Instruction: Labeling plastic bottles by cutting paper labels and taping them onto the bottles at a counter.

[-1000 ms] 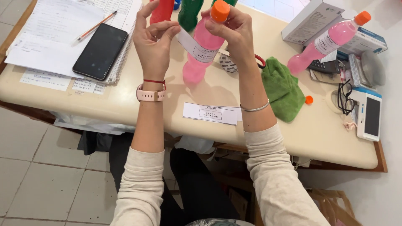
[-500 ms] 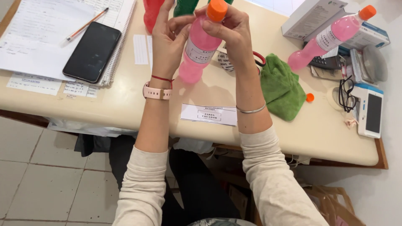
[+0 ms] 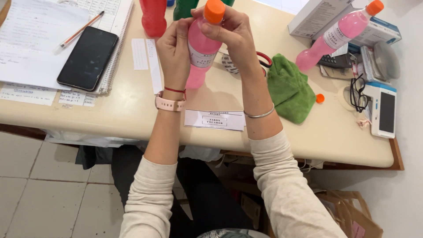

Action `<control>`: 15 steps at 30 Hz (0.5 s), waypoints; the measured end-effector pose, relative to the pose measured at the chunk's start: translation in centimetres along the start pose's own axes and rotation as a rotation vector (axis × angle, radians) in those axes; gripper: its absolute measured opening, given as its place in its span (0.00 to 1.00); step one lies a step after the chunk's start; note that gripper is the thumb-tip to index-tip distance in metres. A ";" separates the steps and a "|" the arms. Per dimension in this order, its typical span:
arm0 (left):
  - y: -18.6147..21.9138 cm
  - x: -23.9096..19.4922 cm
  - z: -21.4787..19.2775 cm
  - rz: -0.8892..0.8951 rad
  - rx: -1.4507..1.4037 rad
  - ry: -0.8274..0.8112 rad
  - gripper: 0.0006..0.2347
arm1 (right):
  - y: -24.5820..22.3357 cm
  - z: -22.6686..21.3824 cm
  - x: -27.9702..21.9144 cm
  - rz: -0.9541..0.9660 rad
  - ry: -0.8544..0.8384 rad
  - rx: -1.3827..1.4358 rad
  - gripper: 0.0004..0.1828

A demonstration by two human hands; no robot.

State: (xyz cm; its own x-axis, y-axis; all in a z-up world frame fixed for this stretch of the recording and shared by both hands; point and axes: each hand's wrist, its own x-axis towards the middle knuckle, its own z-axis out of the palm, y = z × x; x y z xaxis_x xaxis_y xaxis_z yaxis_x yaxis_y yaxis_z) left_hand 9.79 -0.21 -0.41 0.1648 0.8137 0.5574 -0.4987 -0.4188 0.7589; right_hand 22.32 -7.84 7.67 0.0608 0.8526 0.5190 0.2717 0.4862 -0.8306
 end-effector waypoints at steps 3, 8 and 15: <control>0.3 0.2 0.1 -0.184 -0.055 -0.129 0.24 | -0.5 -0.1 -0.6 -0.027 -0.053 0.007 0.15; -2.5 0.8 -0.9 -0.063 -0.007 -0.198 0.18 | -0.9 -0.6 -1.8 -0.071 -0.169 -0.186 0.23; 4.0 0.5 -1.9 -0.341 0.061 -0.442 0.51 | -3.0 -5.7 -5.0 -0.036 0.175 -0.090 0.14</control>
State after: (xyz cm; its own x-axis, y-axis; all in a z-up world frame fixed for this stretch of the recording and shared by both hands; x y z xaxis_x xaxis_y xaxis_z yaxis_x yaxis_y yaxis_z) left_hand 6.26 -0.70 2.27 0.6557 0.6661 0.3554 -0.3070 -0.1948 0.9316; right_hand 26.64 -14.62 8.70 0.2136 0.7849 0.5816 0.3613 0.4897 -0.7935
